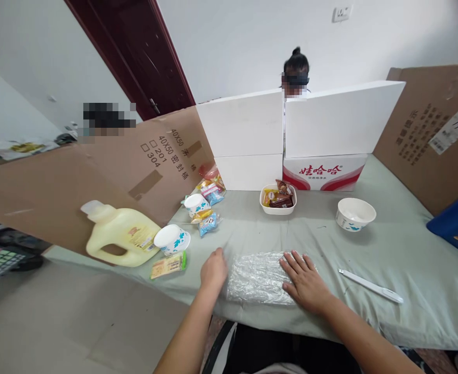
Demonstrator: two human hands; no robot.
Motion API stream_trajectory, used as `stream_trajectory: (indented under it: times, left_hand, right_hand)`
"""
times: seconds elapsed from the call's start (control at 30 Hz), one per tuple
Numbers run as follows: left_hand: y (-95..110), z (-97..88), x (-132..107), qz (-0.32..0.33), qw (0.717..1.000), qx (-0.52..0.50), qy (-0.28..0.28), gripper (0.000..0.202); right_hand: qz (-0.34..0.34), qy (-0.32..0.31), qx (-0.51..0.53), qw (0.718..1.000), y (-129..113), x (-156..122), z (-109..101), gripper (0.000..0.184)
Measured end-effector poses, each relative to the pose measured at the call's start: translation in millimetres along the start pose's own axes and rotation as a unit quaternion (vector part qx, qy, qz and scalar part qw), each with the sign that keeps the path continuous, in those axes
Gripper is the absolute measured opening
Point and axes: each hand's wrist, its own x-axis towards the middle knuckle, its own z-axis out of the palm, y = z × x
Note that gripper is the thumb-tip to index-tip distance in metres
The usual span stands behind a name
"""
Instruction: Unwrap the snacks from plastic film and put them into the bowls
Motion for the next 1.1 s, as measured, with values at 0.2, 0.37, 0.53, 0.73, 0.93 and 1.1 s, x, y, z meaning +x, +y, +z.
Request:
stream_trajectory:
  times: [0.2, 0.37, 0.53, 0.73, 0.93, 1.1]
  left_hand:
    - [29.3, 3.7, -24.4, 0.241, 0.966, -0.090, 0.031, 0.029]
    - [61.6, 36.5, -46.0, 0.424, 0.894, -0.058, -0.134, 0.067]
    - [34.3, 40.1, -29.0, 0.358, 0.926, 0.045, -0.105, 0.069]
    - [1.8, 25.9, -40.2, 0.385, 0.923, 0.014, -0.011, 0.056]
    - [-8.1, 19.5, -63.6, 0.511, 0.855, -0.075, -0.051, 0.030]
    - [-5.2, 17.1, -55.4, 0.496, 0.852, -0.156, -0.051, 0.018]
  right_hand:
    - [-0.008, 0.011, -0.002, 1.000, 2.3, -0.4, 5.0, 0.062]
    - [0.023, 0.048, -0.025, 0.998, 17.4, -12.7, 10.1, 0.064]
    - [0.052, 0.074, -0.062, 0.994, 30.2, -27.9, 14.4, 0.064]
    - [0.015, 0.099, -0.033, 0.994, 25.2, -47.5, -2.1, 0.057]
    - [-0.103, 0.037, 0.035, 0.993, 32.6, -90.7, -20.0, 0.054]
    - [-0.071, 0.090, 0.063, 0.991, 37.2, -105.7, -21.7, 0.025]
